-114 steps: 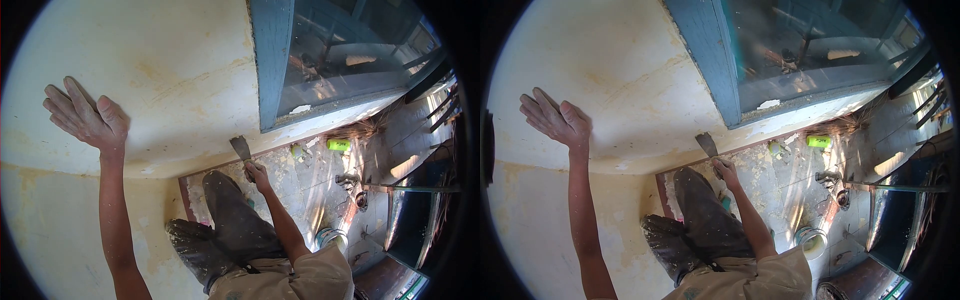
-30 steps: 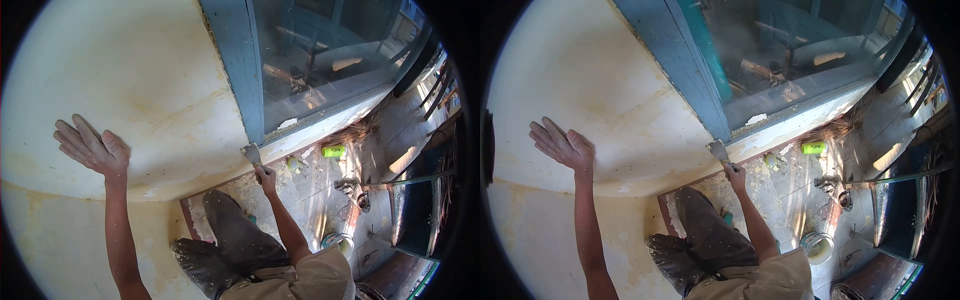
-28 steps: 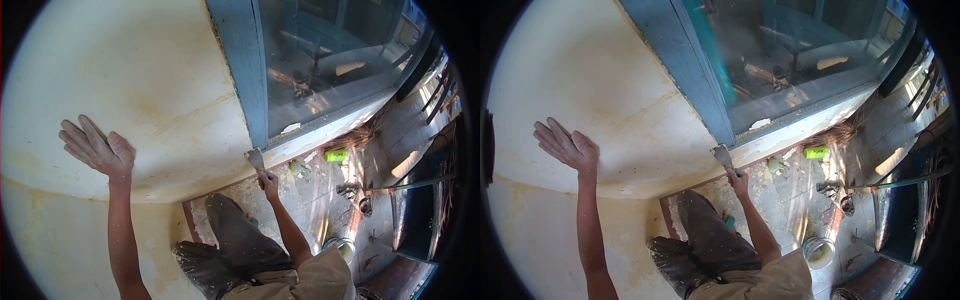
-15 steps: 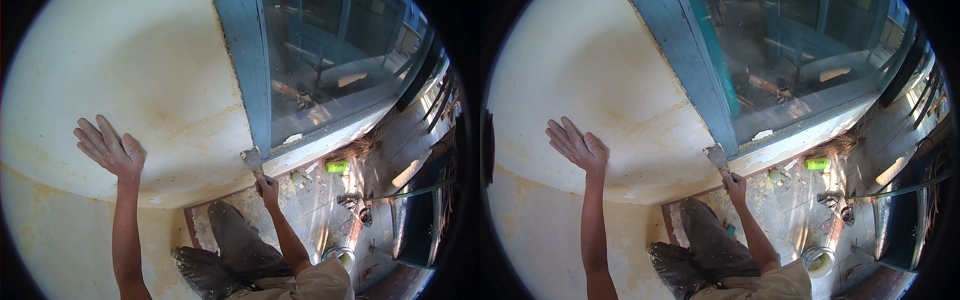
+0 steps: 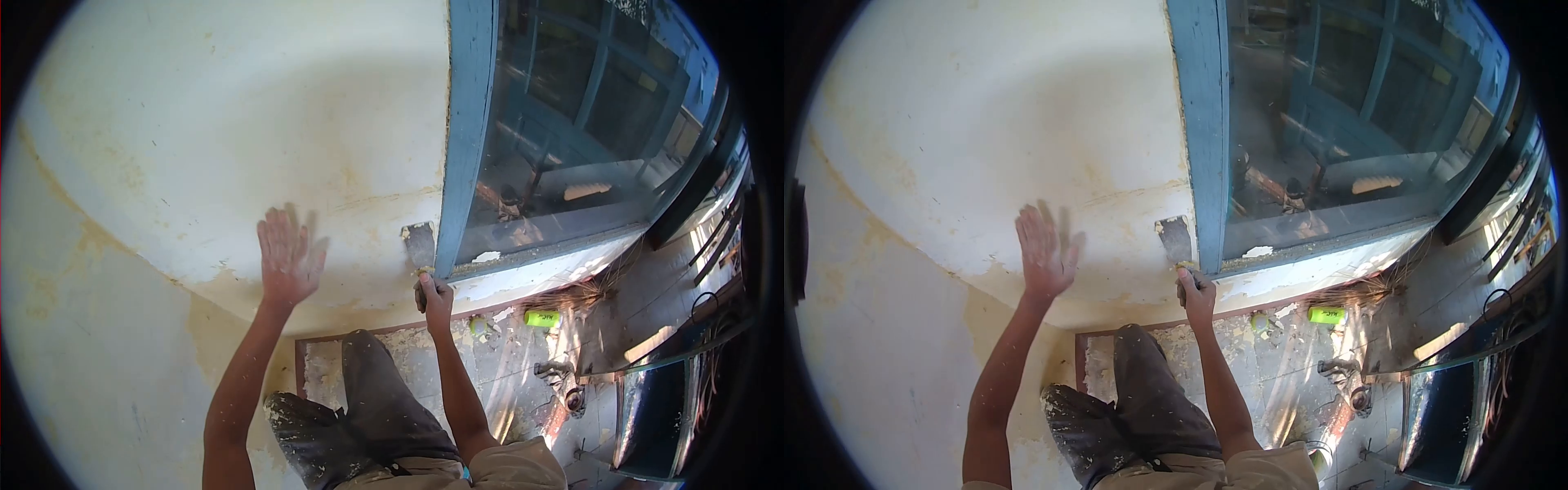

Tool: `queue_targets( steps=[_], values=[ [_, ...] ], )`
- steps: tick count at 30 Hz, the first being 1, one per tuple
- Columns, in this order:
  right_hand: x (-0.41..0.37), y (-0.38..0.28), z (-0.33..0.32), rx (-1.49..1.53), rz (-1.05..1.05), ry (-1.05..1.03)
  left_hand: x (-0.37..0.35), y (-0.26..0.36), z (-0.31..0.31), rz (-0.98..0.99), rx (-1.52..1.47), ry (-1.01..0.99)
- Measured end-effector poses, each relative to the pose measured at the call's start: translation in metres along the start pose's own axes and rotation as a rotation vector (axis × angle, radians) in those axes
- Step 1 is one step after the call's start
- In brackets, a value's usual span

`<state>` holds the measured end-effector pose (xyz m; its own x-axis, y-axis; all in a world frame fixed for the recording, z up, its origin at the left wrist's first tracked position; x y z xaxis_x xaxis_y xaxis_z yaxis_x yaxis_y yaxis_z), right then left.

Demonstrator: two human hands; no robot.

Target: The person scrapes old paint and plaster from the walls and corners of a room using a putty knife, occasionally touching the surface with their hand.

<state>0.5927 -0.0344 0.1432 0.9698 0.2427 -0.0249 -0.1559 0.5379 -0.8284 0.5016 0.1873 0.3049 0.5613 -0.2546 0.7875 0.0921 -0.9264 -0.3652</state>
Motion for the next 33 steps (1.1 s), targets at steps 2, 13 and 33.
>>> queue_targets(
  steps=[2, 13, 33],
  values=[
    [-0.004, 0.032, -0.025, -0.083, 0.006, 0.035, -0.066, 0.029, 0.0, -0.033, -0.135, -0.167],
    [-0.014, -0.017, 0.025, -0.251, -0.112, 0.098, -0.462, 0.177, -0.053, -0.001, -0.53, -2.054],
    [0.012, -0.115, 0.054, -0.478, -0.285, -0.013, -0.47, 0.184, -0.01, -0.932, -1.09, -1.356]
  ],
)
Point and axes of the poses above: each hand's wrist, its own x-axis towards the middle knuckle, its own z-axis out of the palm, y = z × x, the point moved 3 cm from there along x, towards the middle knuckle, and after that the axes turned 11 degrees about x, right-handed, at the moved point
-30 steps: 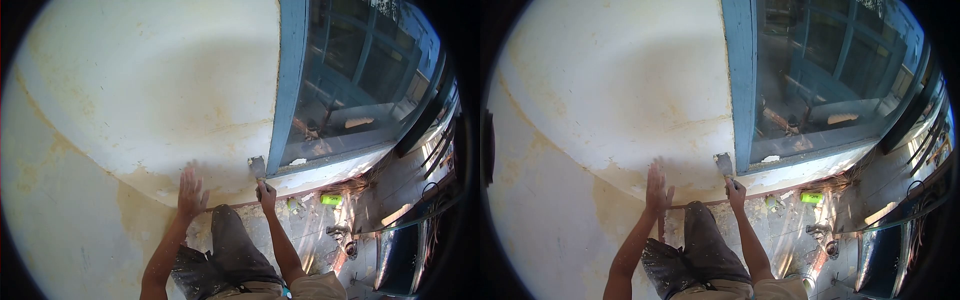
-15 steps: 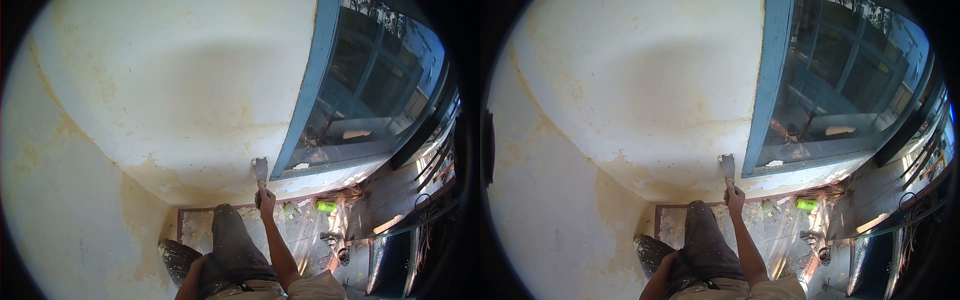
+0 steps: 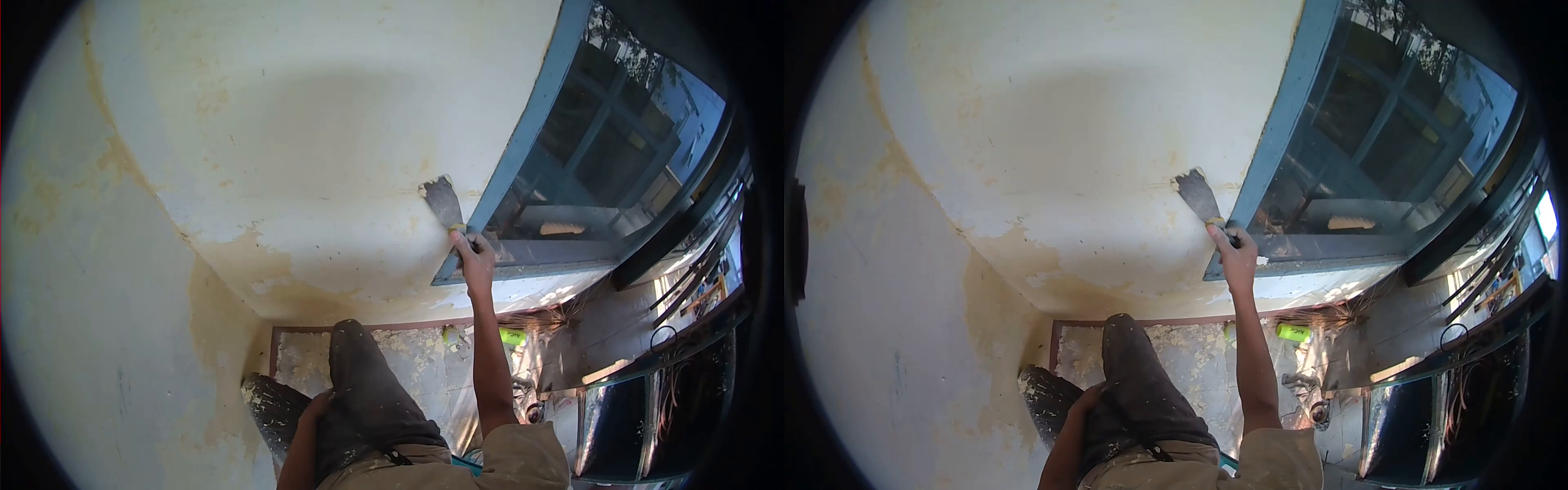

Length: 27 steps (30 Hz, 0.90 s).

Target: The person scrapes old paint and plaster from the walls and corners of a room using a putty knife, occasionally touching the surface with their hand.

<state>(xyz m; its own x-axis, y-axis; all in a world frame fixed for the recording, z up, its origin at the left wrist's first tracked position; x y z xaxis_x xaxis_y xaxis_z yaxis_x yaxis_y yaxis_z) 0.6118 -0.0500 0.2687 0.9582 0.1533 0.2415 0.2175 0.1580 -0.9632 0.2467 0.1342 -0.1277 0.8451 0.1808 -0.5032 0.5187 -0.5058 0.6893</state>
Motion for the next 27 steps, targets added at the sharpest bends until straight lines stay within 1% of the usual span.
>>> queue_targets(
  steps=[1, 3, 4, 6, 8, 12, 14, 15, 16, 17, 19, 20, 21, 22, 24, 27],
  values=[
    [0.0, 0.01, -0.016, -0.033, -0.037, 0.048, 0.0, 0.003, -0.002, -0.003, 0.032, 0.008],
    [-0.002, 0.028, -0.054, -0.127, -0.016, 0.117, -0.006, 0.013, -0.007, -0.026, 0.073, 0.027],
    [-0.006, 0.025, -0.068, -0.133, -0.044, 0.12, -0.006, 0.018, -0.005, -0.026, 0.045, 0.018],
    [-0.004, 0.021, -0.093, -0.25, -0.122, 0.134, -0.008, 0.022, -0.006, -0.039, -0.024, 0.02],
    [-0.004, 0.004, -0.097, -0.391, -0.235, 0.134, -0.007, 0.035, -0.012, -0.029, 0.02, 0.007],
    [-0.022, -0.043, -0.031, -0.402, -0.28, 0.001, 0.009, 0.024, 0.005, 0.028, 0.047, -0.033],
    [-0.027, -0.053, 0.009, -0.44, -0.273, -0.099, 0.004, 0.031, 0.0, 0.03, 0.024, 0.032],
    [-0.027, -0.049, 0.028, -0.53, -0.35, -0.162, 0.002, 0.034, -0.004, 0.031, 0.014, 0.067],
    [-0.035, -0.052, 0.058, -0.562, -0.365, -0.229, 0.002, 0.033, -0.006, 0.008, -0.012, 0.077],
    [-0.046, -0.057, 0.091, -0.586, -0.32, -0.294, 0.001, 0.031, -0.005, -0.017, -0.037, 0.085],
    [-0.064, -0.05, 0.148, -0.628, -0.418, -0.409, -0.003, 0.031, -0.009, -0.06, -0.085, 0.096],
    [-0.071, -0.04, 0.174, -0.646, -0.567, -0.423, -0.009, 0.035, -0.014, -0.077, -0.109, 0.099],
    [-0.079, -0.033, 0.201, -0.745, -0.551, -0.418, -0.013, 0.039, -0.018, -0.094, -0.134, 0.098],
    [-0.088, -0.029, 0.226, -0.746, -0.539, -0.424, -0.015, 0.043, -0.023, -0.09, -0.152, 0.113],
    [-0.101, -0.015, 0.265, -0.846, -0.505, -0.519, -0.019, 0.047, -0.029, -0.082, -0.18, 0.137],
    [-0.114, -0.002, 0.279, -0.79, -0.503, -0.6, -0.014, 0.042, -0.027, -0.082, -0.177, 0.163]
  ],
)
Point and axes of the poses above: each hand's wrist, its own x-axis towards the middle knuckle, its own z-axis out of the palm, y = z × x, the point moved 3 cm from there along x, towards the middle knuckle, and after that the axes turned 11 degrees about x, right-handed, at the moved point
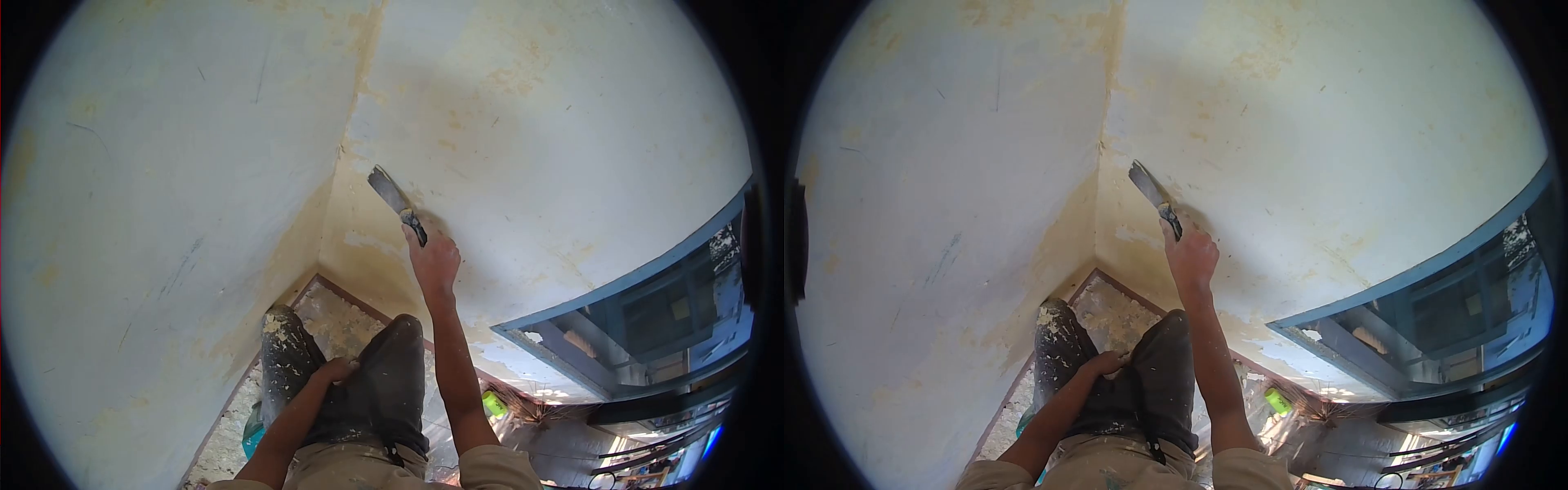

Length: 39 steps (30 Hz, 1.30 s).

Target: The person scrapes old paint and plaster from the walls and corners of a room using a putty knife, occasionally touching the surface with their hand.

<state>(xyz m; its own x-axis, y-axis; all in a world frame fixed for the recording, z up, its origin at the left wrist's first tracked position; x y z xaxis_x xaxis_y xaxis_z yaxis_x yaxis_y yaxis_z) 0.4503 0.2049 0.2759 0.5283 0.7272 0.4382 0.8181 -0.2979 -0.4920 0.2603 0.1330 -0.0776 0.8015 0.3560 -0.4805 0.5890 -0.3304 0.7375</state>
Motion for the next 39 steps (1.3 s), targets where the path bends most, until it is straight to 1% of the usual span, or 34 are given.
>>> queue_targets(
  steps=[2, 4, 6, 8, 11, 13, 16, 18, 20, 21, 23, 24, 26, 28, 30, 33, 34, 36, 38, 39],
  values=[
    [-0.015, 0.007, -0.011, 0.157, -0.016, 0.012, -0.003, 0.008, -0.006, -0.013, 0.028, -0.016],
    [-0.032, 0.03, -0.029, 0.338, -0.001, -0.018, -0.001, 0.01, -0.006, -0.03, 0.044, -0.047],
    [-0.048, 0.049, -0.058, 0.402, 0.043, -0.001, 0.007, 0.006, 0.001, -0.043, 0.059, -0.103],
    [-0.059, 0.057, -0.091, 0.242, -0.041, 0.031, 0.01, 0.006, 0.006, -0.011, 0.058, -0.082],
    [-0.063, 0.053, -0.109, 0.132, -0.032, 0.042, 0.006, 0.02, -0.002, -0.008, 0.061, -0.115],
    [-0.059, 0.041, -0.096, 0.133, -0.041, 0.08, 0.004, 0.026, -0.006, -0.012, 0.057, -0.124],
    [-0.044, 0.018, -0.054, 0.134, -0.093, 0.16, 0.007, 0.02, -0.006, -0.021, 0.043, -0.099],
    [-0.029, -0.006, -0.028, 0.122, -0.086, 0.154, 0.016, 0.006, 0.001, -0.038, 0.028, -0.103],
    [-0.015, -0.028, -0.003, 0.126, -0.059, 0.117, 0.01, 0.006, -0.005, -0.055, 0.02, -0.088],
    [-0.011, -0.03, 0.004, 0.094, -0.103, 0.125, 0.007, 0.005, -0.008, -0.064, 0.02, -0.078],
    [-0.005, -0.031, 0.018, 0.033, -0.205, 0.143, 0.004, 0.001, -0.006, -0.061, 0.044, 0.004],
    [-0.007, -0.032, 0.015, 0.037, -0.19, 0.141, 0.004, -0.001, -0.006, -0.058, 0.053, 0.051],
    [-0.016, -0.025, 0.0, 0.039, -0.169, 0.129, 0.004, -0.003, -0.006, -0.042, 0.043, 0.02],
    [-0.027, -0.007, -0.02, 0.078, -0.2, 0.177, 0.006, 0.0, -0.006, -0.036, 0.044, -0.019],
    [-0.044, 0.011, -0.044, 0.02, -0.167, 0.168, 0.006, 0.004, -0.006, -0.048, 0.061, -0.067],
    [-0.069, 0.034, -0.071, -0.034, -0.149, 0.187, 0.024, -0.01, 0.013, -0.061, 0.025, -0.144],
    [-0.074, 0.037, -0.077, -0.057, -0.124, 0.179, 0.018, -0.002, 0.007, -0.051, 0.04, -0.136],
    [-0.076, 0.034, -0.079, -0.049, -0.097, 0.17, 0.007, 0.014, -0.003, -0.026, 0.07, -0.12],
    [-0.071, 0.024, -0.071, -0.014, -0.07, 0.168, 0.006, 0.017, -0.004, -0.02, 0.054, -0.102],
    [-0.066, 0.015, -0.062, 0.001, -0.089, 0.178, 0.006, 0.017, -0.004, -0.017, 0.047, -0.091]
  ],
)
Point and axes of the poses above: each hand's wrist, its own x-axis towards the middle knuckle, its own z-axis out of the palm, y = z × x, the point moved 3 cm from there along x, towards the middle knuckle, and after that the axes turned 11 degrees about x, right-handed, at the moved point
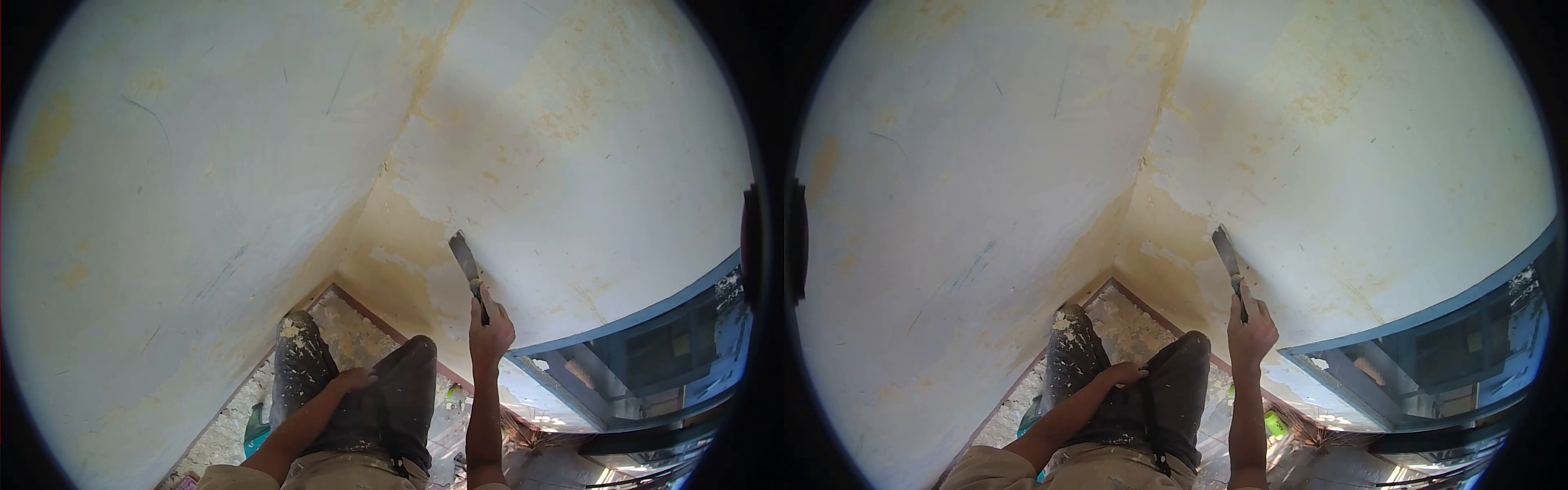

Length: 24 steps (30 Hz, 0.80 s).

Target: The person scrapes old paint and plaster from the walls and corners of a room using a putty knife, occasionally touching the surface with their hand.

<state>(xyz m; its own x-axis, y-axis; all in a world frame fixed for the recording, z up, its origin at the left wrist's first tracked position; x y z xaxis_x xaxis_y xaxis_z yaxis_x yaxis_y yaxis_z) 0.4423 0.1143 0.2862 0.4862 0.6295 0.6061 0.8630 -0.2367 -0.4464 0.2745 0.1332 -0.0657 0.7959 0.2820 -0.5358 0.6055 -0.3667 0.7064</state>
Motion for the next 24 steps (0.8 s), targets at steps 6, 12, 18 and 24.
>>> queue_targets(
  steps=[6, 12, 18, 24],
  values=[
    [0.036, -0.042, 0.103, -0.098, -0.07, -0.071, 0.011, -0.019, 0.007, 0.039, -0.029, 0.063],
    [0.028, -0.046, 0.109, -0.072, -0.111, -0.071, -0.017, -0.008, -0.014, -0.064, -0.093, 0.028],
    [-0.01, 0.011, 0.019, 0.009, 0.018, -0.013, 0.008, -0.023, 0.009, 0.058, -0.004, 0.131],
    [-0.028, 0.035, 0.004, -0.036, 0.01, 0.035, 0.013, -0.018, 0.016, 0.08, 0.026, 0.085]
  ],
)
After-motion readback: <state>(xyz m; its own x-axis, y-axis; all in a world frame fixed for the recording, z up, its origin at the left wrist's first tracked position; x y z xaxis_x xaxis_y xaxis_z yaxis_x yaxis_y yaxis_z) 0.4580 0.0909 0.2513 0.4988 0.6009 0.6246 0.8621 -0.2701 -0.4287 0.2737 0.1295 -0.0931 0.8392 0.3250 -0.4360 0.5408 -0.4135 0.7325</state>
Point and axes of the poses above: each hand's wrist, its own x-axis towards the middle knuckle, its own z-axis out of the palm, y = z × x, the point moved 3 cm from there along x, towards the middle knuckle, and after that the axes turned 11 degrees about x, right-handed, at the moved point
